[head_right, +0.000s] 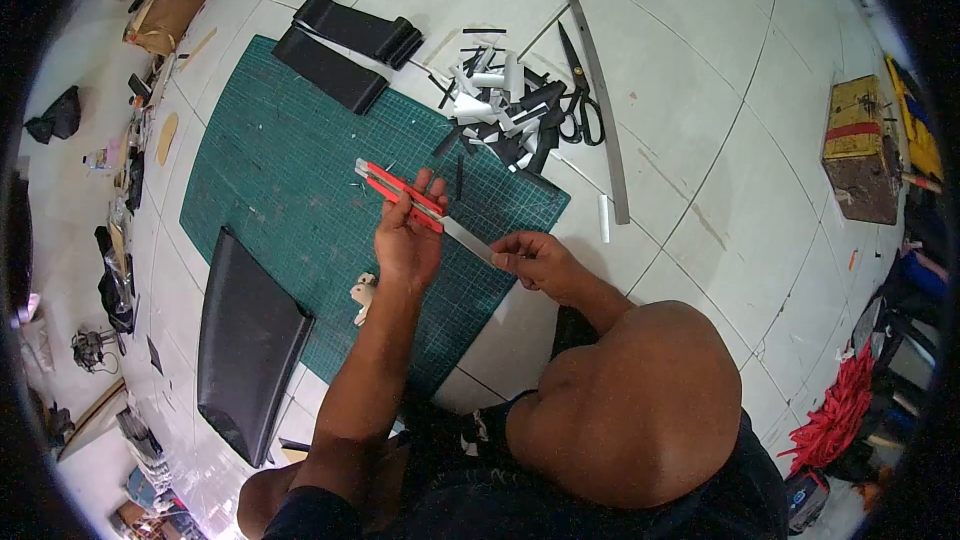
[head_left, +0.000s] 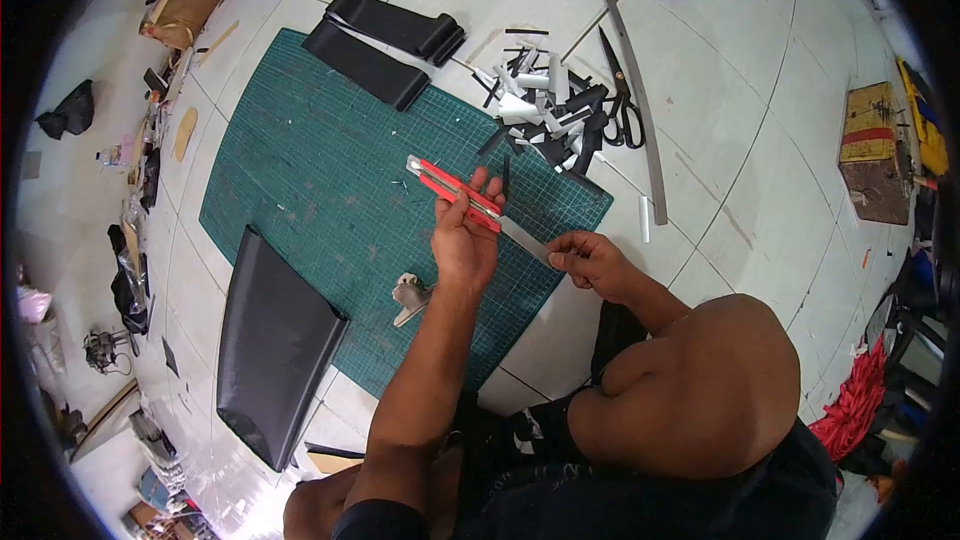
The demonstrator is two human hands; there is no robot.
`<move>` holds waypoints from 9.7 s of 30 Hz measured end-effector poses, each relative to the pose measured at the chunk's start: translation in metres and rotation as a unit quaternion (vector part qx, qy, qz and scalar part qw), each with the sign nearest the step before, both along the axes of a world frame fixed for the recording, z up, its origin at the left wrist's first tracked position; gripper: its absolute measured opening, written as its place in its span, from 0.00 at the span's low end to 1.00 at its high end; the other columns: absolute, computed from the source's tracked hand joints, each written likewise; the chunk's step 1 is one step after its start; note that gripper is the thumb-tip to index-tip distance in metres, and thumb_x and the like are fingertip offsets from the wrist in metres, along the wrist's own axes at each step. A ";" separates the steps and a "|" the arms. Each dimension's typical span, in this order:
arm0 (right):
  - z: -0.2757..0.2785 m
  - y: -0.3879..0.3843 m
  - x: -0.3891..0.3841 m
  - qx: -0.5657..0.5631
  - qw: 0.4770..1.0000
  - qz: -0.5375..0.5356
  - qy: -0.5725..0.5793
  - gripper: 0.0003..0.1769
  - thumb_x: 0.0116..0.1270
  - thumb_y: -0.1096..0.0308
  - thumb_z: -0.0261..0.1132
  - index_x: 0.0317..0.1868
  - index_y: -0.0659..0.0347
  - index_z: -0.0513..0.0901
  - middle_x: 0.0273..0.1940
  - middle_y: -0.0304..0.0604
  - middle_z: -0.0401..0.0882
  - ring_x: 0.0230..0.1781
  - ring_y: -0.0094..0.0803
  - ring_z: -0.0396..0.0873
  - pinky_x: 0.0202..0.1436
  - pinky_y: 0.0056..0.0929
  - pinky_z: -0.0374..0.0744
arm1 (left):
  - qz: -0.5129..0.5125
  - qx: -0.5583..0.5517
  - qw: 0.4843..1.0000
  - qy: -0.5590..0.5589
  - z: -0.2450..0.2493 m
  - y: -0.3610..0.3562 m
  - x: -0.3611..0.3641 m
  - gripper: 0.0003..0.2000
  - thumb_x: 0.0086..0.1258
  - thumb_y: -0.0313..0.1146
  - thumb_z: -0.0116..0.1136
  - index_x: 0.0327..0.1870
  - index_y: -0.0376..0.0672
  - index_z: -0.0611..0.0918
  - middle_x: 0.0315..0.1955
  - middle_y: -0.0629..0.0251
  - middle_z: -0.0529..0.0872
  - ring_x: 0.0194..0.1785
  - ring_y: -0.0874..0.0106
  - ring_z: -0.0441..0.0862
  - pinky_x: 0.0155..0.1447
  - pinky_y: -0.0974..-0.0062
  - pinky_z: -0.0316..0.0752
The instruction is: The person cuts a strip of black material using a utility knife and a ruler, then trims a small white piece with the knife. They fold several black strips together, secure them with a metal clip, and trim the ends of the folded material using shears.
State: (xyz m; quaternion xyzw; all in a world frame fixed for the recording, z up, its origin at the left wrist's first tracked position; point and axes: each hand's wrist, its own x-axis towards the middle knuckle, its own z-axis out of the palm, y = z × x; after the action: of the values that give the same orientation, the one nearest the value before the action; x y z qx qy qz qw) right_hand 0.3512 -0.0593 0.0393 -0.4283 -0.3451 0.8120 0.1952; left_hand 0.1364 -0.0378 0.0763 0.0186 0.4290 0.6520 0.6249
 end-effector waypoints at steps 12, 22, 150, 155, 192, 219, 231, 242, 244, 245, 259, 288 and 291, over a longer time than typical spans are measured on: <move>0.005 0.006 -0.002 0.045 0.996 0.066 -0.042 0.20 0.68 0.58 0.70 0.53 0.63 0.80 0.34 0.36 0.78 0.26 0.18 0.70 0.28 0.20 0.71 | -0.065 0.032 0.997 0.035 0.004 -0.002 -0.003 0.10 0.80 0.31 0.42 0.57 0.42 0.66 0.54 0.51 0.80 0.53 0.61 0.82 0.57 0.63 0.78; 0.019 0.014 -0.016 0.070 0.993 0.043 -0.089 0.18 0.69 0.60 0.70 0.51 0.64 0.80 0.34 0.35 0.78 0.27 0.18 0.71 0.27 0.20 0.70 | -0.054 0.027 0.998 0.005 -0.016 -0.014 0.013 0.11 0.79 0.33 0.45 0.57 0.43 0.67 0.51 0.52 0.81 0.49 0.61 0.83 0.54 0.62 0.79; -0.012 0.000 -0.029 0.316 0.944 -0.072 -0.066 0.18 0.69 0.72 0.68 0.50 0.63 0.68 0.44 0.43 0.76 0.35 0.20 0.75 0.38 0.22 0.78 | -0.110 -0.068 0.991 -0.028 -0.047 -0.043 0.057 0.18 0.81 0.48 0.39 0.57 0.47 0.77 0.43 0.67 0.80 0.47 0.73 0.77 0.54 0.69 0.71; -0.046 -0.006 -0.017 0.278 0.953 -0.107 -0.059 0.18 0.69 0.73 0.68 0.52 0.64 0.67 0.46 0.45 0.77 0.41 0.25 0.79 0.44 0.24 0.80 | -0.164 -0.090 0.982 -0.022 -0.053 -0.048 0.056 0.21 0.82 0.49 0.37 0.63 0.44 0.74 0.54 0.62 0.78 0.58 0.67 0.75 0.65 0.64 0.67; -0.041 0.076 0.102 0.383 0.748 -0.337 -0.426 0.19 0.65 0.63 0.71 0.52 0.63 0.80 0.42 0.37 0.78 0.38 0.24 0.72 0.44 0.24 0.74 | -0.595 -0.229 0.366 0.678 0.016 -0.019 -0.106 0.32 0.57 0.49 0.71 0.61 0.43 0.76 0.55 0.53 0.82 0.60 0.55 0.80 0.60 0.55 0.76; 0.034 0.257 0.117 0.508 0.751 -0.046 -0.420 0.23 0.69 0.54 0.68 0.53 0.64 0.81 0.47 0.46 0.81 0.38 0.32 0.79 0.43 0.30 0.78 | -0.524 -0.415 0.413 0.618 0.162 -0.130 -0.388 0.25 0.62 0.40 0.70 0.53 0.31 0.79 0.43 0.48 0.87 0.48 0.60 0.85 0.52 0.64 0.78; 0.138 0.230 -0.043 0.523 0.657 0.393 -0.376 0.19 0.67 0.55 0.68 0.51 0.59 0.80 0.45 0.47 0.82 0.43 0.40 0.82 0.46 0.37 0.79 | -0.557 -0.464 0.468 0.505 -0.031 -0.195 -0.468 0.21 0.62 0.37 0.67 0.53 0.34 0.81 0.41 0.45 0.87 0.47 0.55 0.86 0.50 0.59 0.79; -0.051 0.176 -0.208 0.643 0.718 0.024 -0.265 0.19 0.68 0.58 0.67 0.52 0.62 0.79 0.49 0.52 0.78 0.51 0.49 0.77 0.54 0.45 0.75 | -0.273 -0.232 0.592 0.722 -0.010 -0.043 -0.463 0.32 0.63 0.43 0.69 0.62 0.31 0.74 0.59 0.42 0.79 0.65 0.51 0.75 0.68 0.59 0.69; -0.066 0.177 -0.221 0.650 0.692 -0.049 -0.310 0.19 0.69 0.57 0.66 0.52 0.61 0.79 0.48 0.51 0.77 0.52 0.51 0.76 0.55 0.47 0.73 | -0.295 -0.170 0.562 0.754 -0.008 0.041 -0.452 0.30 0.66 0.43 0.67 0.62 0.30 0.74 0.60 0.42 0.78 0.66 0.52 0.75 0.69 0.59 0.69; -0.075 0.177 -0.223 0.635 0.693 -0.065 -0.334 0.20 0.69 0.54 0.65 0.52 0.60 0.79 0.49 0.51 0.76 0.54 0.51 0.74 0.57 0.50 0.71 | -0.298 -0.127 0.555 0.766 -0.012 0.082 -0.448 0.31 0.66 0.44 0.66 0.63 0.30 0.74 0.61 0.42 0.77 0.66 0.52 0.75 0.69 0.59 0.69; -0.076 0.179 -0.223 0.620 0.684 0.009 -0.385 0.28 0.68 0.44 0.63 0.55 0.58 0.76 0.51 0.50 0.73 0.53 0.45 0.71 0.55 0.49 0.68 | -0.242 -0.134 0.485 0.830 -0.094 0.401 -0.396 0.31 0.64 0.43 0.59 0.67 0.35 0.73 0.63 0.44 0.77 0.67 0.50 0.74 0.72 0.58 0.67; 0.043 0.294 -0.237 0.370 0.922 0.051 -0.105 0.28 0.62 0.61 0.72 0.60 0.66 0.77 0.51 0.55 0.83 0.50 0.38 0.81 0.54 0.36 0.77 | -0.164 0.199 0.720 0.644 0.184 0.290 -0.302 0.14 0.65 0.29 0.58 0.51 0.40 0.82 0.39 0.66 0.85 0.42 0.72 0.81 0.52 0.73 0.74; 0.028 0.295 -0.226 0.337 0.939 -0.004 -0.068 0.17 0.65 0.67 0.67 0.51 0.69 0.81 0.41 0.48 0.86 0.40 0.31 0.83 0.46 0.29 0.79 | -0.146 0.133 0.758 0.622 0.185 0.303 -0.297 0.12 0.63 0.26 0.57 0.47 0.36 0.82 0.38 0.62 0.84 0.41 0.69 0.82 0.49 0.70 0.78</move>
State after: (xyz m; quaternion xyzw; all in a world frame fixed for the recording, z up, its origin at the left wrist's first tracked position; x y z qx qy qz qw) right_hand 0.1248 0.2358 0.0669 -0.3933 -0.6088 0.6165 0.3074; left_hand -0.1605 0.2654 0.2616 0.5656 0.6242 0.4485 0.2990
